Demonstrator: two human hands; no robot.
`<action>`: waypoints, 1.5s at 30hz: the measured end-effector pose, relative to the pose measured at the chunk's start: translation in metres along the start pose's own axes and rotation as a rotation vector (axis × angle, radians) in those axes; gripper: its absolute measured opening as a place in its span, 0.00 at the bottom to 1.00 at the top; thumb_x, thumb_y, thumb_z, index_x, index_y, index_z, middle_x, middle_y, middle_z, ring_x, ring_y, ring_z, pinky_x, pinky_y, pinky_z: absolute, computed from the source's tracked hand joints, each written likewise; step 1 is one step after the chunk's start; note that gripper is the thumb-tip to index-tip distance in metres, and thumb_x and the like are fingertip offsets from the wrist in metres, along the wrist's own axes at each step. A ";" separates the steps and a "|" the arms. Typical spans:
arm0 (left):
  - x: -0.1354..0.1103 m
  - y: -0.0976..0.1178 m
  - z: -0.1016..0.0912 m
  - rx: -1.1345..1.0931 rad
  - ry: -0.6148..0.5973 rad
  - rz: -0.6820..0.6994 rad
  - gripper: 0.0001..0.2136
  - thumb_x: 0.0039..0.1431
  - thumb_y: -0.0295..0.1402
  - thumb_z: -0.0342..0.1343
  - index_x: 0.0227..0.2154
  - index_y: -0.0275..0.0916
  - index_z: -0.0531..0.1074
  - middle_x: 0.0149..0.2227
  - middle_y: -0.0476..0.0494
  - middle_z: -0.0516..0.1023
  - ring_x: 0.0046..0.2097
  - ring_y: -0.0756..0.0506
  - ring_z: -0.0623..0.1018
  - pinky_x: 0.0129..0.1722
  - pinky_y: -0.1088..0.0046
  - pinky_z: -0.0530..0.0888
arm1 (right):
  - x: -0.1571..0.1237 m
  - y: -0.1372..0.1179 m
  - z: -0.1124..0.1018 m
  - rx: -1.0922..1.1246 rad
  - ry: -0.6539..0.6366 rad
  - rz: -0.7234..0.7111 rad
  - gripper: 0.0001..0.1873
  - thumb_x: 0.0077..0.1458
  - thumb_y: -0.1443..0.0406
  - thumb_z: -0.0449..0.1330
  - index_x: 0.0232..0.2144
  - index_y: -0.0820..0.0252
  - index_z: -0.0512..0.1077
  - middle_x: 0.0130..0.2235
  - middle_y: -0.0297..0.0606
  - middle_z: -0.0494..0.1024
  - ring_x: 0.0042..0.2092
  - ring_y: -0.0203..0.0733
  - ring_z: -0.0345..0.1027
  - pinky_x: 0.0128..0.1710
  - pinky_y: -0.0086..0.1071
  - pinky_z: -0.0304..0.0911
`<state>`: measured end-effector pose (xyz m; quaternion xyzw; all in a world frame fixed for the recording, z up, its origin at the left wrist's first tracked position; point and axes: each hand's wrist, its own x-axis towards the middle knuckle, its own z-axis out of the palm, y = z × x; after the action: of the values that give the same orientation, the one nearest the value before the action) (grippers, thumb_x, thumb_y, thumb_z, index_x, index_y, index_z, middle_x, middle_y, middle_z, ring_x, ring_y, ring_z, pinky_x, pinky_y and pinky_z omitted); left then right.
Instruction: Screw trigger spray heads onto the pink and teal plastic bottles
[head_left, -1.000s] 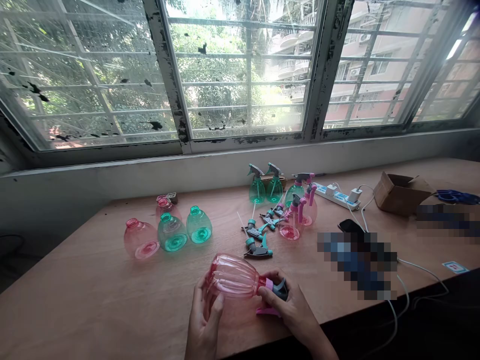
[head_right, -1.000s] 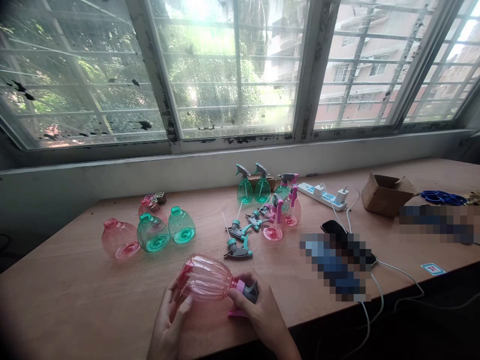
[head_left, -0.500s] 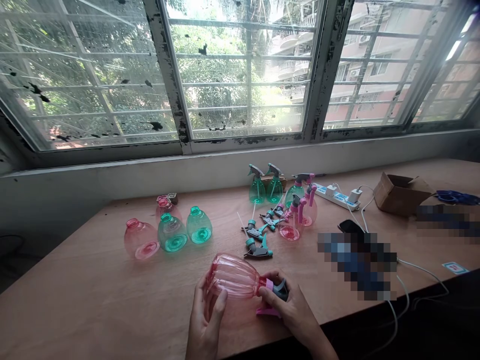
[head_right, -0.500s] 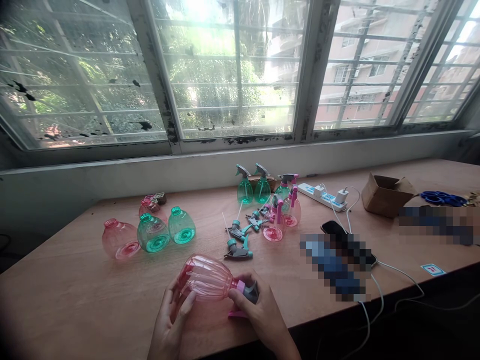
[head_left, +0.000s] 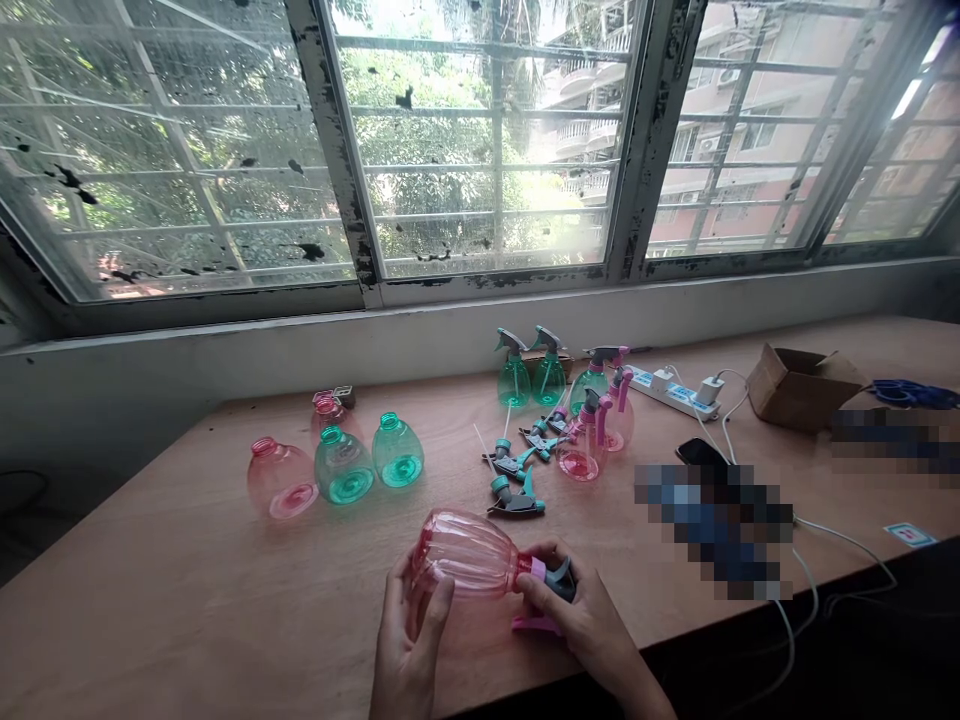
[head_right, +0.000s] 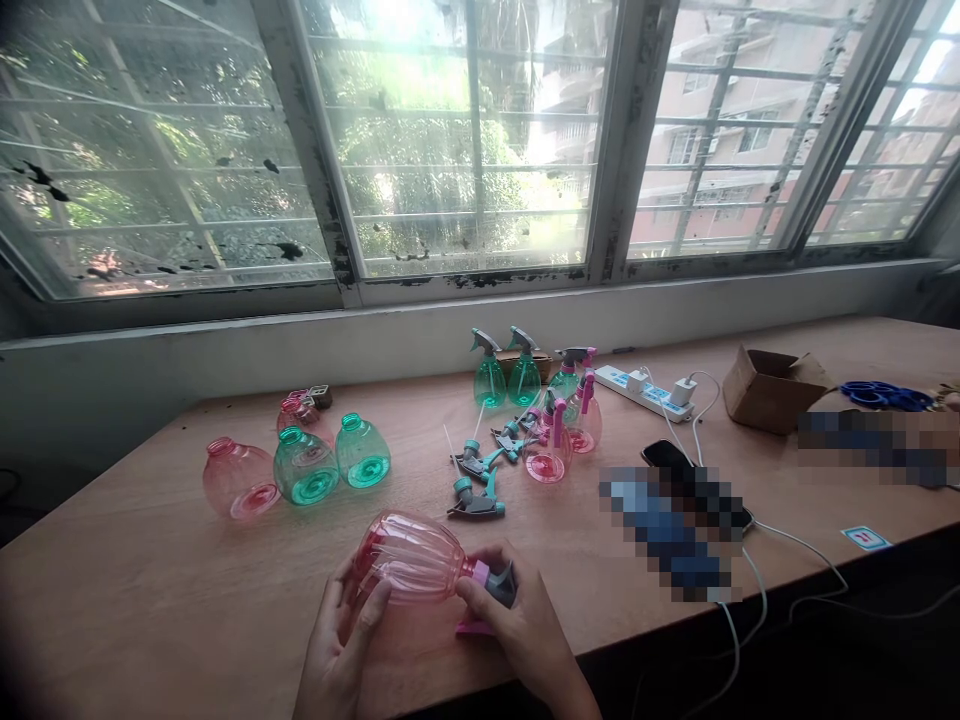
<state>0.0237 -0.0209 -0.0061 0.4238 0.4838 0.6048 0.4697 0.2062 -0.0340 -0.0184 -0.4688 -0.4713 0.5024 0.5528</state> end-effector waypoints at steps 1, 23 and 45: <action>0.000 0.000 0.000 -0.002 -0.006 -0.002 0.26 0.51 0.46 0.66 0.52 0.45 0.69 0.55 0.43 0.77 0.58 0.39 0.75 0.57 0.68 0.71 | 0.000 0.000 0.000 -0.003 0.002 -0.004 0.21 0.52 0.50 0.67 0.37 0.60 0.74 0.28 0.32 0.75 0.29 0.38 0.70 0.30 0.32 0.69; 0.001 -0.006 0.001 -0.003 0.051 0.008 0.28 0.48 0.48 0.67 0.51 0.43 0.69 0.54 0.40 0.78 0.57 0.36 0.76 0.59 0.58 0.69 | 0.001 0.004 0.002 0.071 0.013 0.037 0.24 0.48 0.47 0.69 0.36 0.60 0.75 0.27 0.31 0.74 0.28 0.38 0.70 0.29 0.34 0.76; 0.002 -0.009 -0.002 0.000 0.023 0.037 0.28 0.50 0.46 0.66 0.53 0.44 0.70 0.57 0.40 0.76 0.59 0.36 0.74 0.60 0.61 0.70 | 0.002 0.007 0.000 0.010 0.011 0.001 0.23 0.51 0.48 0.67 0.37 0.61 0.75 0.26 0.31 0.75 0.27 0.37 0.69 0.29 0.31 0.68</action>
<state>0.0232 -0.0182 -0.0155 0.4257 0.4814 0.6180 0.4529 0.2060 -0.0317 -0.0254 -0.4691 -0.4655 0.5026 0.5574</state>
